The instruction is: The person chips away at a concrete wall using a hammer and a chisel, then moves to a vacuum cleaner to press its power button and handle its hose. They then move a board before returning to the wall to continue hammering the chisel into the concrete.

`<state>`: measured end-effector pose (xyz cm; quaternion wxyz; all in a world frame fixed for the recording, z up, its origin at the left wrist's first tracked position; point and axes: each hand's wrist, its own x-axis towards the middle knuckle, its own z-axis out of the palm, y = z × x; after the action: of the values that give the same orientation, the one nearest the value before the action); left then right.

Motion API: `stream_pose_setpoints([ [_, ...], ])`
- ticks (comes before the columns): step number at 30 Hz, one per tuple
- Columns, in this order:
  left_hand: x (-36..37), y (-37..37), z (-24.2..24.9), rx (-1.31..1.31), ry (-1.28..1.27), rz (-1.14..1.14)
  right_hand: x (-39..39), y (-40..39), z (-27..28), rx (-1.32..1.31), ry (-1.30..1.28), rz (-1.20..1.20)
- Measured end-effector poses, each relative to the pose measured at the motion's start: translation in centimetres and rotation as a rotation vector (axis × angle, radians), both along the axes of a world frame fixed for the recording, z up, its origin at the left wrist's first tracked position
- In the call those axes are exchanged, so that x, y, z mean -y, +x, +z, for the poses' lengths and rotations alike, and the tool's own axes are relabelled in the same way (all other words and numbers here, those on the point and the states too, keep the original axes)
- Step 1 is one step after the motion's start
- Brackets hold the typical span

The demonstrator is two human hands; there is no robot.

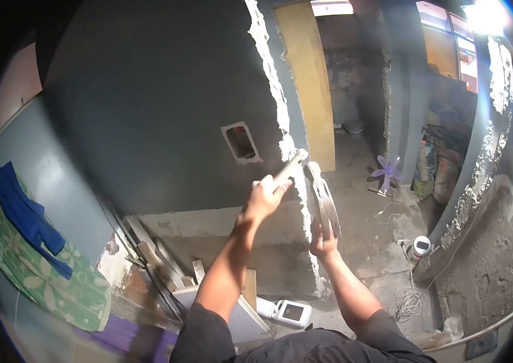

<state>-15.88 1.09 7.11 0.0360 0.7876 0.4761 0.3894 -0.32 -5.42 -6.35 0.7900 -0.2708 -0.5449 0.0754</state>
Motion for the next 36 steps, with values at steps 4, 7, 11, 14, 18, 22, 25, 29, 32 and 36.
stream_pose_setpoints([
  [4,6.6,1.6,-1.8,0.133,-0.021,0.010,3.2,1.7,-9.5,-0.164,-0.297,0.191],
  [7,9.3,0.8,-8.3,0.223,-0.109,-0.136,9.7,5.5,-13.8,-0.130,-0.450,0.157],
  [11,8.8,3.5,-11.1,0.511,-0.345,-0.272,14.4,8.7,-20.0,-0.220,-0.718,0.134],
  [14,5.2,7.0,-7.7,0.615,-0.110,-0.210,13.4,10.9,-19.2,-0.167,-0.757,0.164],
  [18,0.4,10.5,-5.7,0.888,-0.209,-0.161,8.5,13.0,-8.5,-0.035,-0.649,0.212],
  [22,-0.1,12.6,-6.2,0.759,0.026,0.038,4.9,14.9,1.2,0.088,-0.578,0.337],
  [25,-1.3,13.2,-7.4,0.890,0.012,0.001,3.5,14.9,5.7,0.236,-0.495,0.272],
  [29,-2.2,13.4,-8.4,1.027,-0.041,-0.103,0.4,12.7,7.8,0.333,-0.176,0.021],
  [32,-3.1,13.2,-9.4,1.037,0.018,-0.158,-3.3,13.8,7.0,0.635,-0.221,-0.049],
  [36,-3.2,13.1,-9.7,1.078,-0.015,-0.172,-2.3,12.4,9.7,0.674,-0.388,-0.082],
])
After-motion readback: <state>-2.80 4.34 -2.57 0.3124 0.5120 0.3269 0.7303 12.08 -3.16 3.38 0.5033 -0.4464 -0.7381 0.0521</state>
